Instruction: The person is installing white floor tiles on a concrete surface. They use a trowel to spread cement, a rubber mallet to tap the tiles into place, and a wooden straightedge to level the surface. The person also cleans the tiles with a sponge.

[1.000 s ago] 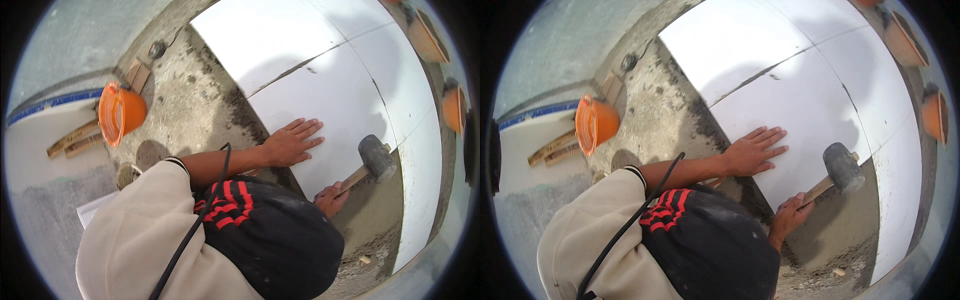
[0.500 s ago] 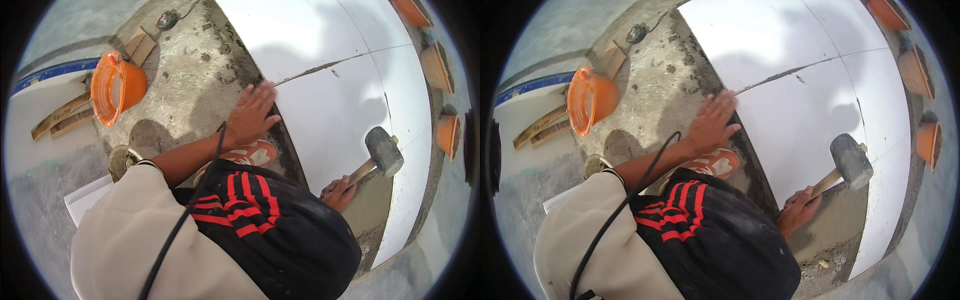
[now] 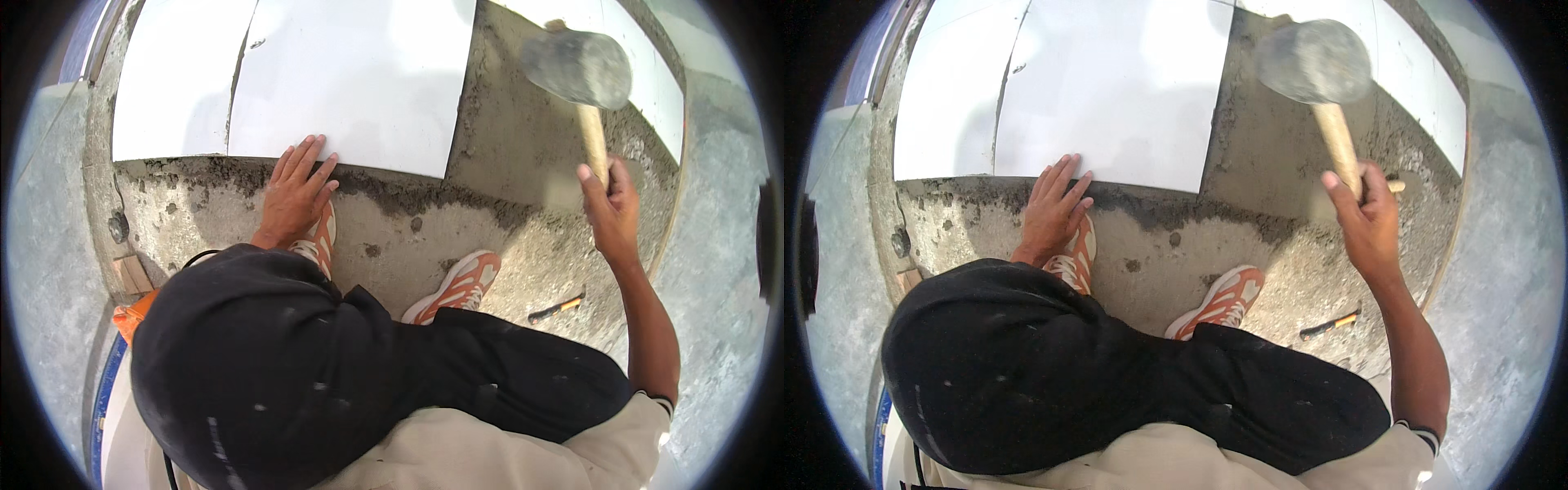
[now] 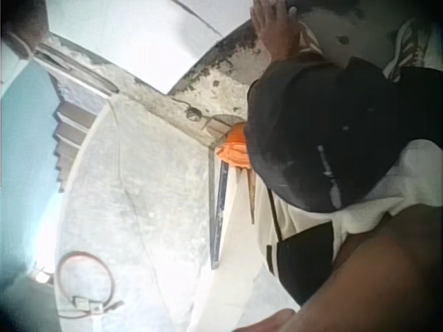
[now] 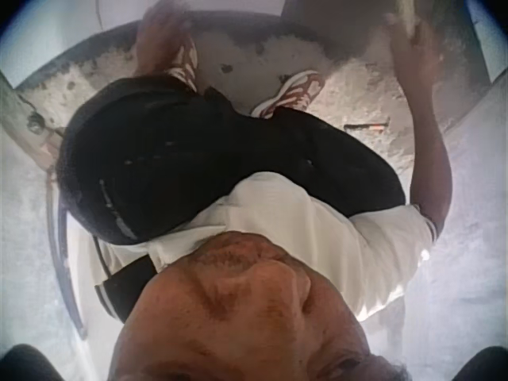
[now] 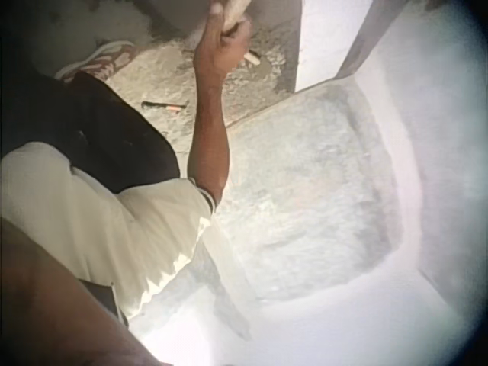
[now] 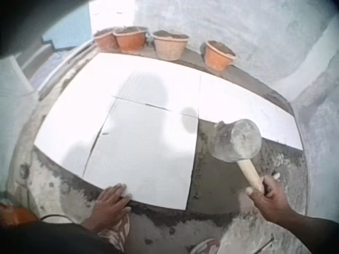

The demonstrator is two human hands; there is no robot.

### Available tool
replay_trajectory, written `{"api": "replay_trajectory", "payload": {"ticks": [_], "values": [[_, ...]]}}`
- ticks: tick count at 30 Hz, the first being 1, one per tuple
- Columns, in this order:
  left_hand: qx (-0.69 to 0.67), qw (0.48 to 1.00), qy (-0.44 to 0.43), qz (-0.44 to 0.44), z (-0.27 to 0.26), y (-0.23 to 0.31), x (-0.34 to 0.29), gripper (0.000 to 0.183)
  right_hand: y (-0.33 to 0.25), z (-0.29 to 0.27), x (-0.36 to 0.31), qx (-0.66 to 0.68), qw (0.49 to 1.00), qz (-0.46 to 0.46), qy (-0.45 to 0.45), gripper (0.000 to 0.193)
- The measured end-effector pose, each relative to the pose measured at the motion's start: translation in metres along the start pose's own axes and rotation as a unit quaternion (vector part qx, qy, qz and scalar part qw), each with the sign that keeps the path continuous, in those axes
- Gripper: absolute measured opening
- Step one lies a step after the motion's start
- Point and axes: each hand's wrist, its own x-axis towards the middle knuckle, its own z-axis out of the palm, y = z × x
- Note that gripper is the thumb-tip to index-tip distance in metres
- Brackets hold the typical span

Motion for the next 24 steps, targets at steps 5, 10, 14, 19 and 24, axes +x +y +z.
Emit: {"api": "replay_trajectory", "payload": {"ticks": [5,10,14,19,24], "values": [[-0.007,0.999,0.003,0.039,0.000,0.001,0.003,0.038,0.085,0.010,-0.054,-0.013,0.991,0.074,0.108,0.029],[0.019,0.997,-0.030,0.066,-0.006,0.009,-0.005,0.033,0.144,0.064,-0.097,0.087,0.976,0.123,0.158,0.032],[0.000,0.997,-0.026,0.076,-0.006,0.009,-0.007,0.035,0.163,0.081,-0.126,0.160,0.949,0.190,0.193,0.031],[-0.021,0.997,-0.022,0.065,-0.003,0.016,0.001,0.043,0.198,0.087,-0.147,0.151,0.920,0.239,0.272,0.028],[-0.015,0.998,-0.001,0.068,-0.005,0.005,0.000,0.041,0.221,0.095,-0.180,0.140,0.892,0.250,0.350,0.036]]}}
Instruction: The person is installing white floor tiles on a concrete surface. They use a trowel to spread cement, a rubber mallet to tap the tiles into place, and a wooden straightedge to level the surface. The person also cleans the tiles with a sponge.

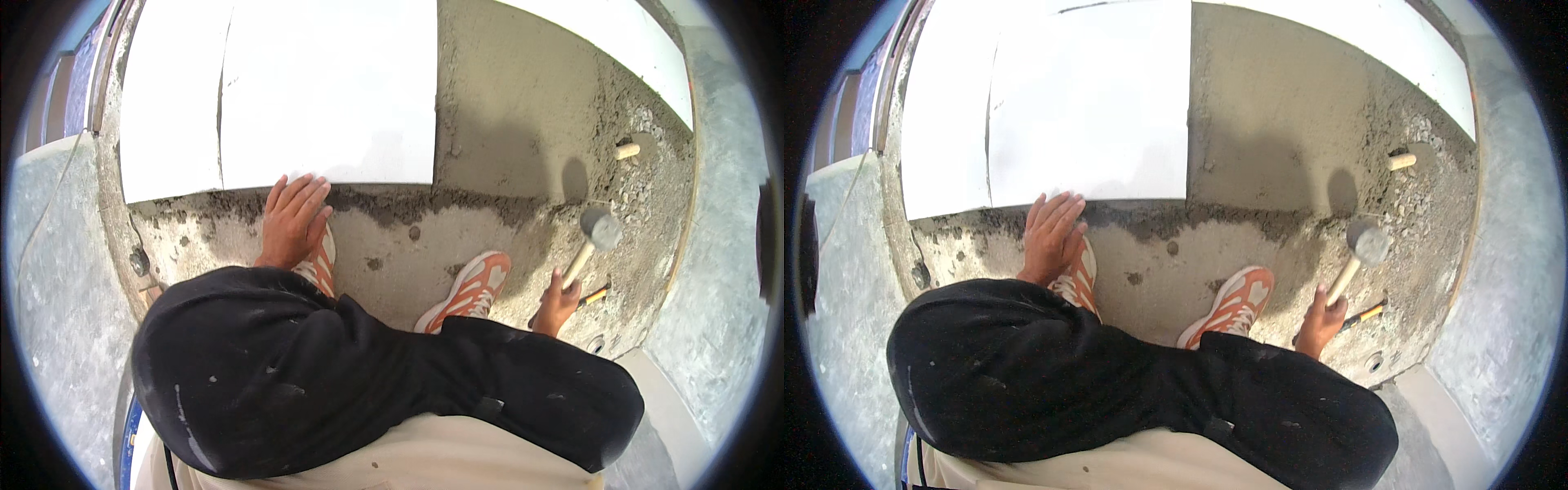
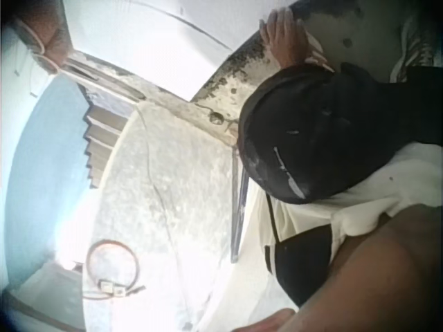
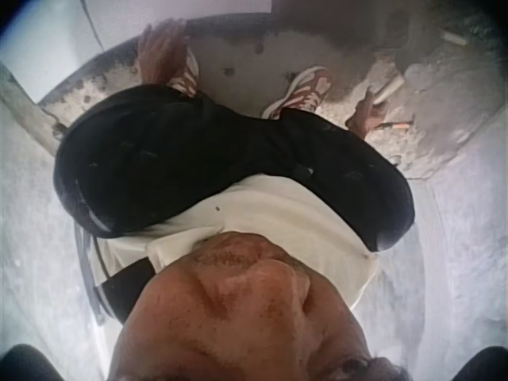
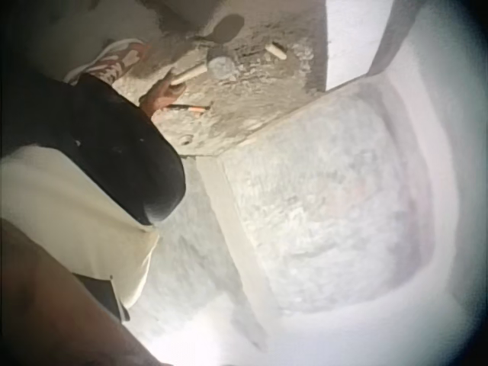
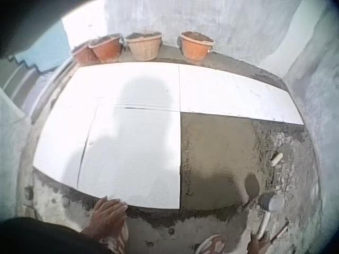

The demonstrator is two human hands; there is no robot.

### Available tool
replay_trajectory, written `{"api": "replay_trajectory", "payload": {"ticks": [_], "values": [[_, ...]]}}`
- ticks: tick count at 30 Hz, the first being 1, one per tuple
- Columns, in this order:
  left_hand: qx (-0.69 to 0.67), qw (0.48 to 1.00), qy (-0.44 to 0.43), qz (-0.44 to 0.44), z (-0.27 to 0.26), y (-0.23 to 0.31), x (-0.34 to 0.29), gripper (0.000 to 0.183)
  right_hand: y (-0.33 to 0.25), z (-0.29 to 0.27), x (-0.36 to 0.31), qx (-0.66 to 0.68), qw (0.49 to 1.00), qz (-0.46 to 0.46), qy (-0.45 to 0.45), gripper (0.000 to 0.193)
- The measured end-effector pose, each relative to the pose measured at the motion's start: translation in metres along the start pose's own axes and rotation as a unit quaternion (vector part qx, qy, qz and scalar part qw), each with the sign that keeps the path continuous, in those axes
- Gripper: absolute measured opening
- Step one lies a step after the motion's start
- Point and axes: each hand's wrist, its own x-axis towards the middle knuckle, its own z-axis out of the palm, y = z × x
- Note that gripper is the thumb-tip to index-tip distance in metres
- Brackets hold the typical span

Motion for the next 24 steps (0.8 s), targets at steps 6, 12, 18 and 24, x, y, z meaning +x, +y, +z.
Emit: {"api": "replay_trajectory", "payload": {"ticks": [6,12,18,24], "values": [[-0.001,1.000,0.004,-0.014,-0.001,0.001,0.006,0.039,0.132,-0.061,-0.014,-0.168,0.976,0.024,0.138,0.049],[-0.116,0.963,0.201,-0.138,-0.039,-0.038,0.004,0.034,0.104,-0.069,0.008,-0.299,0.932,-0.147,0.141,0.048],[-0.280,0.790,0.387,-0.384,-0.168,-0.101,-0.017,0.040,-0.041,-0.015,0.239,-0.230,0.936,-0.252,0.089,0.041],[-0.169,0.817,0.496,-0.242,-0.313,0.019,0.045,0.034,-0.030,-0.001,0.474,-0.302,0.941,-0.116,0.104,0.062]]}}
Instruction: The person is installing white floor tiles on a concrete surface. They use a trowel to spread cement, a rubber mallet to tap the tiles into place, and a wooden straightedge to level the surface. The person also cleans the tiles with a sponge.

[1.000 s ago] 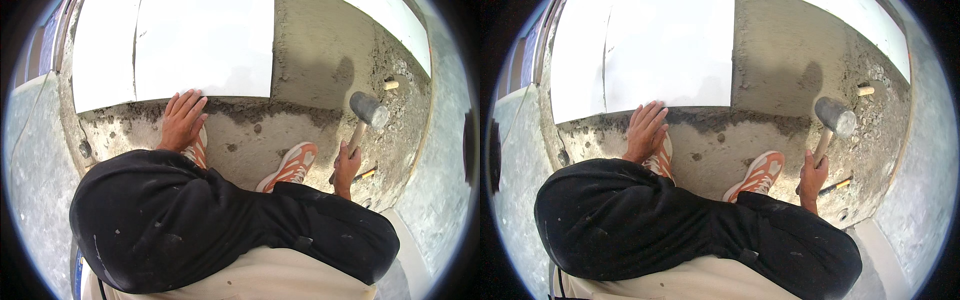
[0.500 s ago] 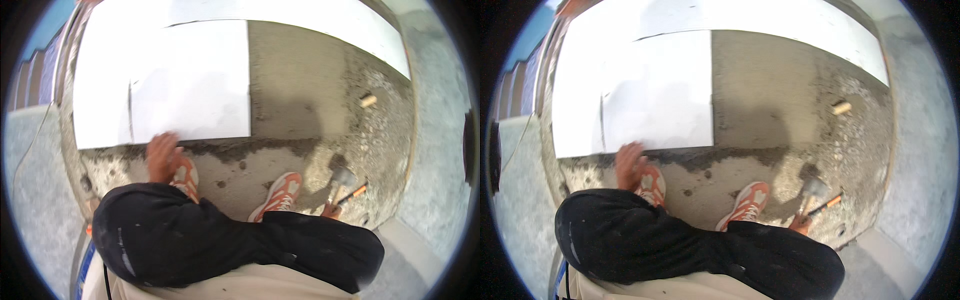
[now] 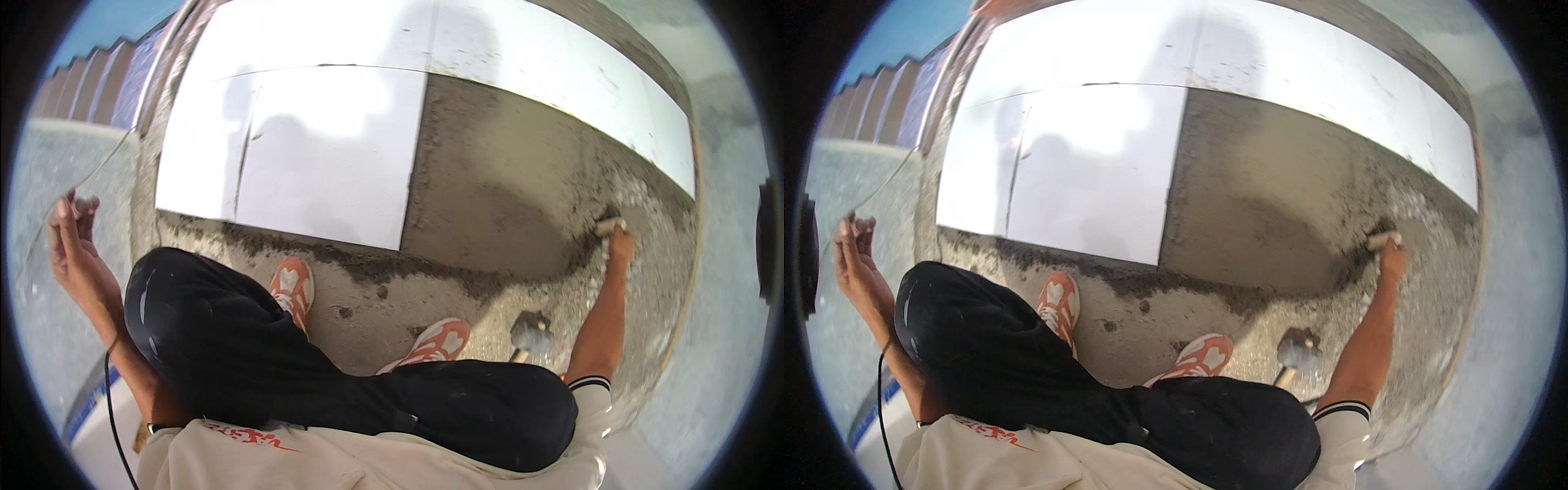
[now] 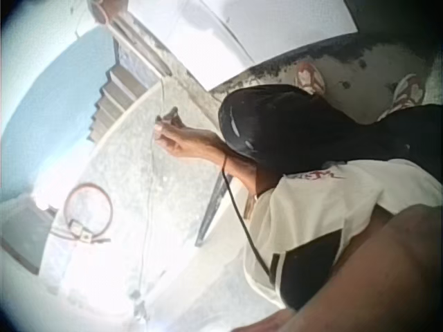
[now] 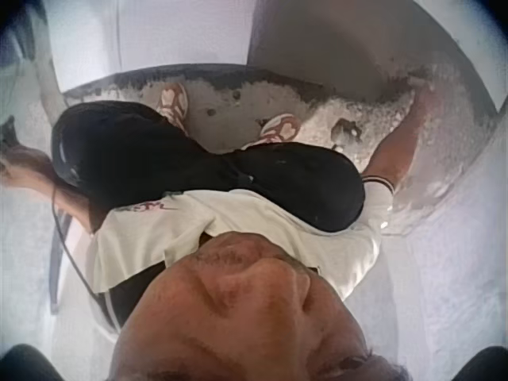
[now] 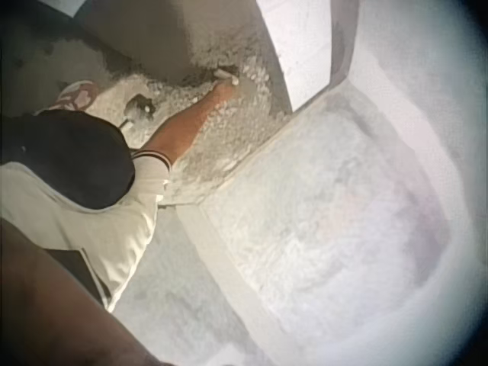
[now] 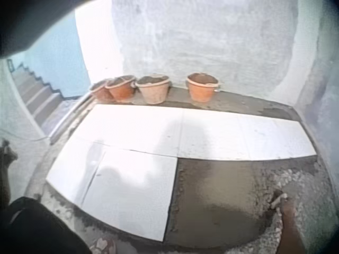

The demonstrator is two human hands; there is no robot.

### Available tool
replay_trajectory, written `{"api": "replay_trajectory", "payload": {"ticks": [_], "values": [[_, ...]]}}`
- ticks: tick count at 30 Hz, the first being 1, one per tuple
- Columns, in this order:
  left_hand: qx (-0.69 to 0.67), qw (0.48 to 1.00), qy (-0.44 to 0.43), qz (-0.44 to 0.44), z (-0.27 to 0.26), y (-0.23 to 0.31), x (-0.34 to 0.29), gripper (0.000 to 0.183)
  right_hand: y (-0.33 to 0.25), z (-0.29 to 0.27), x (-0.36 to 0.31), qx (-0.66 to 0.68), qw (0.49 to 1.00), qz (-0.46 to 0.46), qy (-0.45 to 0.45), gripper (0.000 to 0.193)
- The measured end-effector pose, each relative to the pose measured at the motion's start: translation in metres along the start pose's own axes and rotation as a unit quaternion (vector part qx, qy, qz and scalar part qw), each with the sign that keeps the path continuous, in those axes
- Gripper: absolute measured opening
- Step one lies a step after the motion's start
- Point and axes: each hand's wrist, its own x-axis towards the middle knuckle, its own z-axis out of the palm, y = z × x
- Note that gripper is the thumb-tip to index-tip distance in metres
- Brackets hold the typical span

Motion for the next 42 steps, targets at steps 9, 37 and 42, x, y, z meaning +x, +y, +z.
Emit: {"api": "replay_trajectory", "payload": {"ticks": [9,37,42], "values": [[0.230,0.948,-0.194,0.106,0.034,0.111,-0.031,0.036,-0.015,0.023,0.044,0.174,0.963,0.204,-0.013,0.066],[0.251,0.871,-0.408,0.107,-0.009,0.071,0.001,0.062,-0.390,-0.053,-0.190,-0.083,0.841,-0.476,-0.245,0.052],[0.238,0.870,-0.413,0.129,-0.015,0.072,0.000,0.062,-0.382,-0.098,-0.241,-0.121,0.829,-0.439,-0.325,0.050]]}}
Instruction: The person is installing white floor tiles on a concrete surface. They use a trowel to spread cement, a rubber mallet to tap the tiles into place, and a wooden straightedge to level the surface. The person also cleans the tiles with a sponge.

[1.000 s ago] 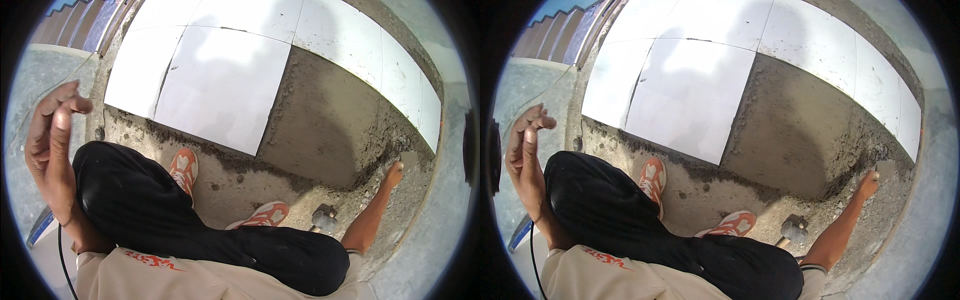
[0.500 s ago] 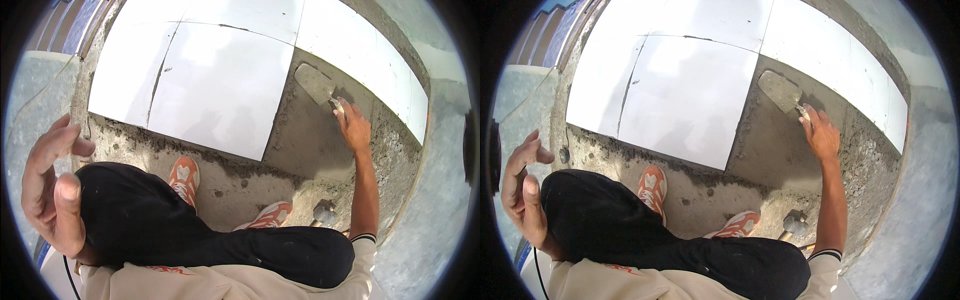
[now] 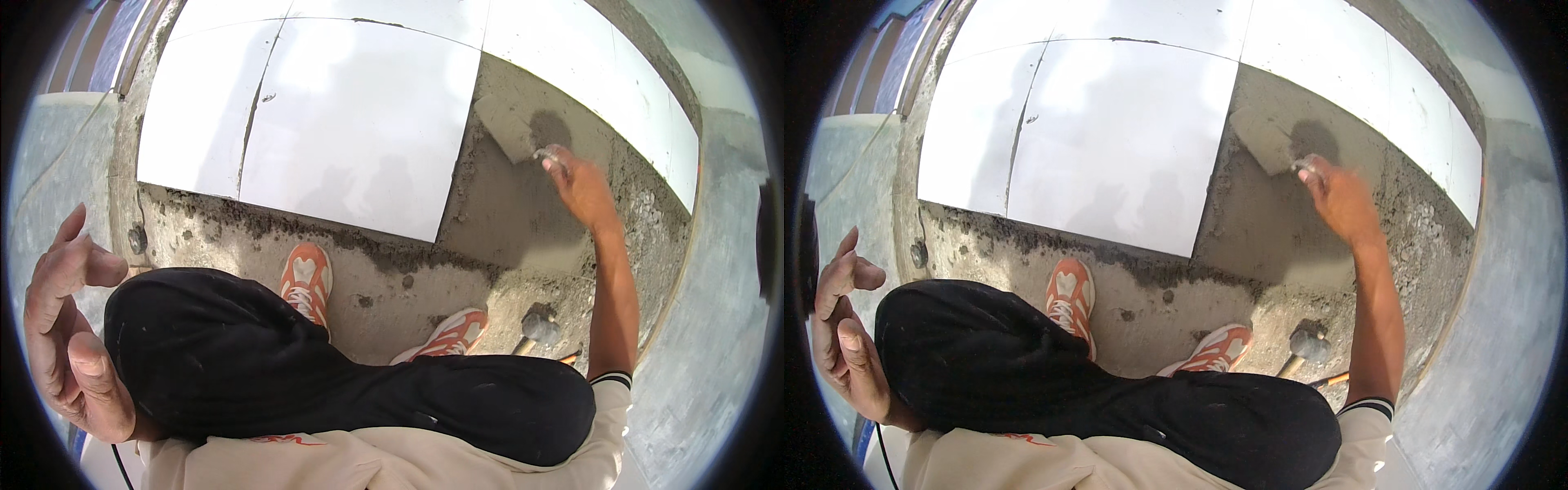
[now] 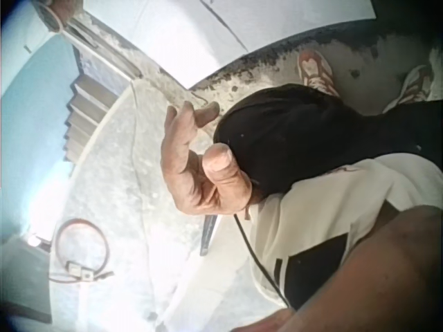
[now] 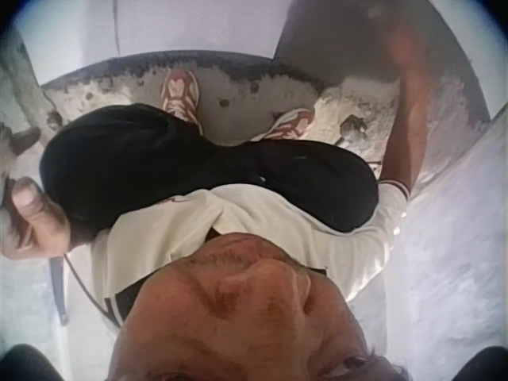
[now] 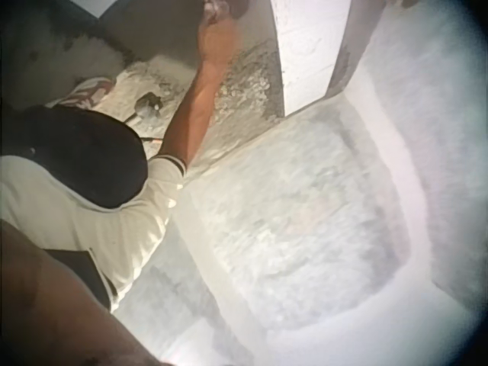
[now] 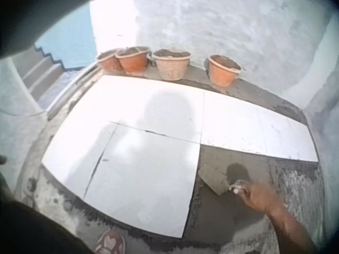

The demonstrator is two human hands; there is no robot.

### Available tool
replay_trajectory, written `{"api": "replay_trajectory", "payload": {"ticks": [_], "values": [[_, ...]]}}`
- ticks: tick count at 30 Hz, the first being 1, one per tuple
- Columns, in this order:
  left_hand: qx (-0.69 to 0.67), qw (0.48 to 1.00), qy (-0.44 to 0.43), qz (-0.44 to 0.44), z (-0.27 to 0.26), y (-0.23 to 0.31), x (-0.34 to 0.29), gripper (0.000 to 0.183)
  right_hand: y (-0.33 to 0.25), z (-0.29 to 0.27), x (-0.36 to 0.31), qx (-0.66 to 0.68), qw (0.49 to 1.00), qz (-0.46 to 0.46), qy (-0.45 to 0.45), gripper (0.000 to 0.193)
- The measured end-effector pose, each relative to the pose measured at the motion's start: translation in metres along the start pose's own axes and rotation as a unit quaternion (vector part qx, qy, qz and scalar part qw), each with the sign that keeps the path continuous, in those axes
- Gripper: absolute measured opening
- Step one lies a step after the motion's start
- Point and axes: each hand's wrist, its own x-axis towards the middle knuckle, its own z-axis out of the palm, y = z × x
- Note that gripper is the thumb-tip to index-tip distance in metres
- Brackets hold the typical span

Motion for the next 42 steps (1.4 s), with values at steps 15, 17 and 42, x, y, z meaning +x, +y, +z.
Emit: {"api": "replay_trajectory", "payload": {"ticks": [15,17,42], "values": [[-0.005,0.999,0.040,0.032,0.005,0.014,-0.013,0.061,0.022,0.086,-0.146,0.161,0.983,0.042,0.075,0.045],[-0.011,0.999,0.035,0.033,0.002,0.014,-0.012,0.060,0.013,0.075,-0.118,0.123,0.985,0.078,0.096,0.045],[0.035,0.998,0.029,-0.044,0.007,0.043,-0.002,0.061,0.053,0.029,0.086,-0.061,0.991,-0.032,0.112,0.050]]}}
